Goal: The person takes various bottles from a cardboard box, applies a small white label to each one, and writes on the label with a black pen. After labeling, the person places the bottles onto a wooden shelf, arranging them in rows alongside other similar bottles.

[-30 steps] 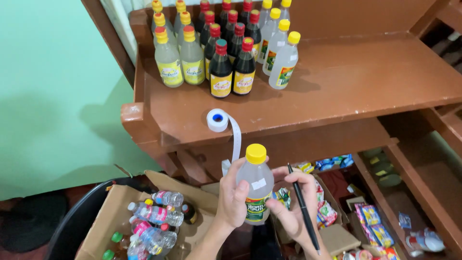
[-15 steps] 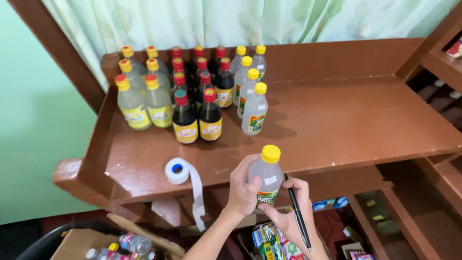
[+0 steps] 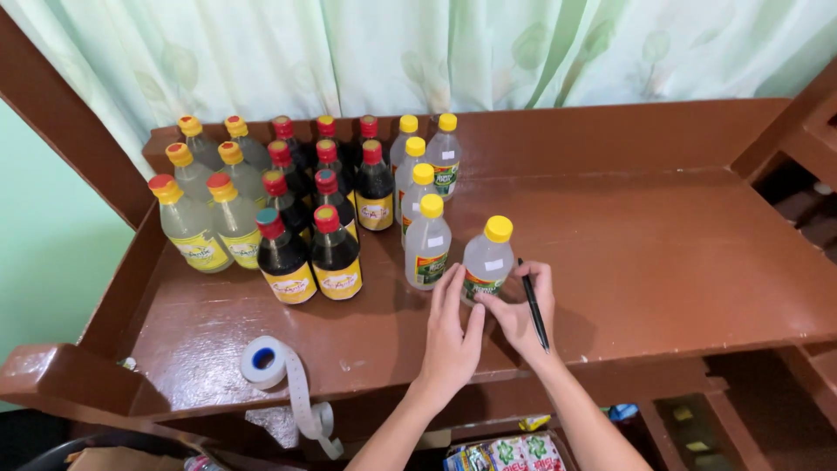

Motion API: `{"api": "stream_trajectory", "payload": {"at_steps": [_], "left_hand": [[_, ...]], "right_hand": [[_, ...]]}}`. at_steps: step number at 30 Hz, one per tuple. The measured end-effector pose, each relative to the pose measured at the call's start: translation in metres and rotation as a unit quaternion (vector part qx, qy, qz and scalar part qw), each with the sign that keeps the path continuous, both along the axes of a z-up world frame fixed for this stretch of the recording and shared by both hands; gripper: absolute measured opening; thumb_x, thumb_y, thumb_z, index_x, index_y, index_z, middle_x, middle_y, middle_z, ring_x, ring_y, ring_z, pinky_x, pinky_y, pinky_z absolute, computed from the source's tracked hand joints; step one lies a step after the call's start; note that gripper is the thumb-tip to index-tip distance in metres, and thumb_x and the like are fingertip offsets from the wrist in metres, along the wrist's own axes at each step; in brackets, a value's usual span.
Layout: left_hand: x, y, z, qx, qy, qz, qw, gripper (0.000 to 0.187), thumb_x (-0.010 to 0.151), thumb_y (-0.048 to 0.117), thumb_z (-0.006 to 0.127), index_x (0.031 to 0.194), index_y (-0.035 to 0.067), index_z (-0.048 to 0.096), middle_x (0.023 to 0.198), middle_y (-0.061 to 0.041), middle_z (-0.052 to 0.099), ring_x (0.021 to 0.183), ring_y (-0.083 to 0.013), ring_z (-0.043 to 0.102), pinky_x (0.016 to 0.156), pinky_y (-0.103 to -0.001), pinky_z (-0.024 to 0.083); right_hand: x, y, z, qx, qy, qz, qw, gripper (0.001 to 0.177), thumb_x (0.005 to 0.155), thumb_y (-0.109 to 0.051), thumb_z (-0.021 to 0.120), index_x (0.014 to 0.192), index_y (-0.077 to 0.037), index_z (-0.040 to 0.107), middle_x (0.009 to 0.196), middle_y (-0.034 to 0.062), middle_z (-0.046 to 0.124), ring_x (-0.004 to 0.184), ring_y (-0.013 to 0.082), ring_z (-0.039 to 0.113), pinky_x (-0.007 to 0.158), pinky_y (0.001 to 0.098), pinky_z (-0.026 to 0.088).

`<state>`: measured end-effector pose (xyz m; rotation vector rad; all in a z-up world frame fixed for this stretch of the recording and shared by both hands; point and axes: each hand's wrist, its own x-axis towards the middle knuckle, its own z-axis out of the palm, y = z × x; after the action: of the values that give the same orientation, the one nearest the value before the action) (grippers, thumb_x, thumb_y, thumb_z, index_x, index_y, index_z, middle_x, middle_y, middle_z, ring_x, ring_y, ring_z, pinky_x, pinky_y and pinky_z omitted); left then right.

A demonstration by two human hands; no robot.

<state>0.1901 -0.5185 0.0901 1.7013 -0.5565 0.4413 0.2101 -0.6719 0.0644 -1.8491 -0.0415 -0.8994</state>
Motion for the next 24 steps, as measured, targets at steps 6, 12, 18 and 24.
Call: {"api": "stream_trajectory", "payload": {"at_steps": [6,12,18,24], "left_hand": [[0.021,-0.024,-0.003,0.067,0.112,-0.016,0.991,0.061,0.099,0.013,0.056,0.154,0.001,0.034,0.154,-0.021,0.035,0.144,-0.0391,0.041,0.116,-0.044,0.039],[0.063,-0.049,-0.023,0.099,0.122,-0.003,0.988,0.074,0.098,0.011,0.057,0.156,-0.005,0.015,0.163,-0.031,0.010,0.151,-0.0471,0.017,0.120,-0.048,0.025],[0.110,-0.075,-0.059,0.096,0.106,0.032,0.989,0.091,0.086,-0.002,0.060,0.154,-0.011,0.001,0.161,-0.038,0.005,0.152,-0.0517,0.009,0.124,-0.049,0.015],[0.140,-0.092,-0.035,-0.016,0.187,0.054,0.981,0.087,0.088,-0.002,0.051,0.160,-0.006,0.003,0.157,-0.033,0.029,0.149,-0.0441,0.030,0.124,-0.044,0.025]], "right_hand": [[0.074,-0.006,-0.004,0.226,0.031,0.194,0.954,0.059,0.071,-0.003,0.079,0.110,-0.010,0.035,0.108,0.0070,0.060,0.105,0.0169,0.064,0.083,0.0334,0.058],[0.130,-0.007,0.013,0.081,0.040,0.146,0.985,0.061,0.075,0.003,0.084,0.111,-0.007,0.036,0.115,0.0138,0.065,0.106,0.0173,0.062,0.087,0.0325,0.055],[0.158,0.003,0.025,0.019,0.109,0.062,0.992,0.060,0.078,-0.008,0.090,0.112,-0.008,0.041,0.093,0.0127,0.068,0.083,0.0181,0.061,0.075,0.0358,0.055],[0.171,0.006,0.029,0.175,0.169,0.148,0.959,0.060,0.075,-0.011,0.085,0.113,-0.009,0.039,0.092,0.0098,0.065,0.074,0.0185,0.058,0.060,0.0380,0.050]]}}
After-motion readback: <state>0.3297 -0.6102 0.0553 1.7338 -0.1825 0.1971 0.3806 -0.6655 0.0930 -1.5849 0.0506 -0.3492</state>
